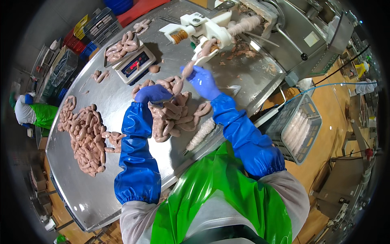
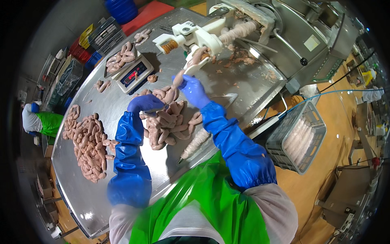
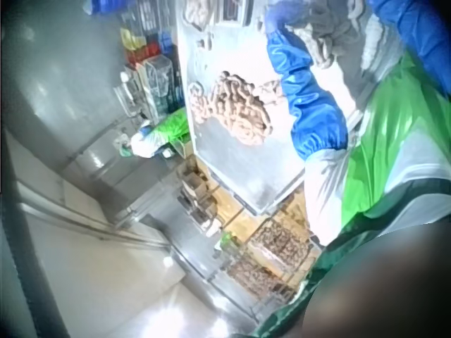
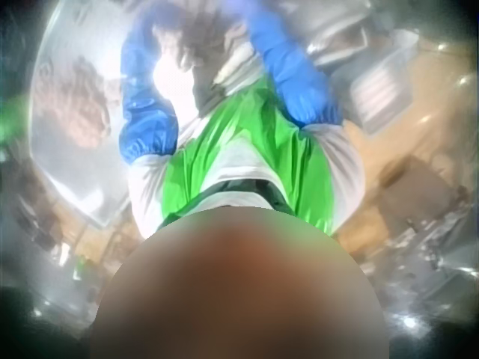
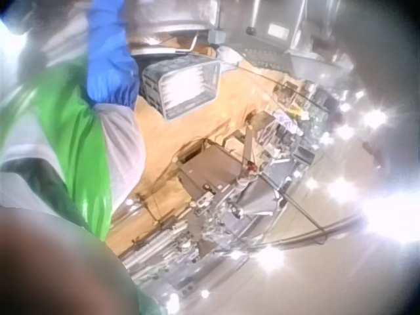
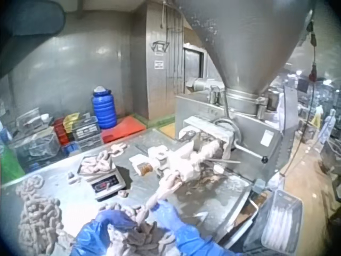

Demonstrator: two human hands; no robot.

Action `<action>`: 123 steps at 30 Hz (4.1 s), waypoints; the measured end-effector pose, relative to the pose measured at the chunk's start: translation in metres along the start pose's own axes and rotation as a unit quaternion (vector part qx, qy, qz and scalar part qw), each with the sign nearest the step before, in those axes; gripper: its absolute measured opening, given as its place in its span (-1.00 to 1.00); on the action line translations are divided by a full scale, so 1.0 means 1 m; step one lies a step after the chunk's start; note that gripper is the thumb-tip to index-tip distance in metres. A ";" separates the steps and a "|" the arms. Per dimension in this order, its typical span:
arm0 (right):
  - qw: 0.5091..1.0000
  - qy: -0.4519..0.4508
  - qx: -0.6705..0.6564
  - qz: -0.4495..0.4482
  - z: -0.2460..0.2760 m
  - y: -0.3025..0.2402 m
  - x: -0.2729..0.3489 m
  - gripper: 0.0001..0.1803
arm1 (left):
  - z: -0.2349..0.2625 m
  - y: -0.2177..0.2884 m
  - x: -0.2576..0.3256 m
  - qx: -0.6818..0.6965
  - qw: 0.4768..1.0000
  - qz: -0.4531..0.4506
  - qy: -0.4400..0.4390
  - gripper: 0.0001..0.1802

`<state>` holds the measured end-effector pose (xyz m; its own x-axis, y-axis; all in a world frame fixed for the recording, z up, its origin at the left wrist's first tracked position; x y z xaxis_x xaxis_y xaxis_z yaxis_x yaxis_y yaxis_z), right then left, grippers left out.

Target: The person operates a sausage stuffer, guiding the casing as it fills with meat. They repeatedly pinch and twist the casing to form individual links, then place the finished sausages onto a metal table. The person also handles the stuffer nozzle and casing during setup.

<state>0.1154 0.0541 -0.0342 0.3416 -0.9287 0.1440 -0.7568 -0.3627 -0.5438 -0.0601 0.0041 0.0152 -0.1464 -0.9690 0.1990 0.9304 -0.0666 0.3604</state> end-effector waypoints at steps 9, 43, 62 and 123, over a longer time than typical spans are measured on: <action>0.869 -0.329 -0.323 -0.179 -0.049 0.136 0.053 -0.62 | -0.003 0.067 -0.061 0.535 0.840 -0.026 0.088 -0.54; 0.905 -0.098 0.398 0.115 0.029 0.184 0.014 -0.60 | 0.002 0.077 -0.060 0.450 0.878 -0.087 0.138 -0.52; 0.969 -0.037 0.245 0.003 -0.011 0.135 0.070 -0.55 | -0.014 0.066 -0.071 0.479 0.871 -0.069 0.083 -0.51; 0.889 0.195 0.391 0.136 0.104 -0.297 -0.100 -0.68 | 0.050 0.165 -0.108 0.061 0.864 -0.111 0.488 -0.71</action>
<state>0.3641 0.2627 0.0271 -0.1303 -0.9851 0.1119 -0.1108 -0.0976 -0.9890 0.0925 0.1095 0.0991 0.0914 -0.6785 -0.7289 0.8649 -0.3087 0.3958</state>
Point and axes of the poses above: each hand's wrist, its own x-axis away from the middle knuckle, its own z-axis out of the back of the hand, y = z × x, the point moved 7 cm from there along -x, towards the middle knuckle, and after that the axes turned 6 degrees about y, right-handed, at the moved point
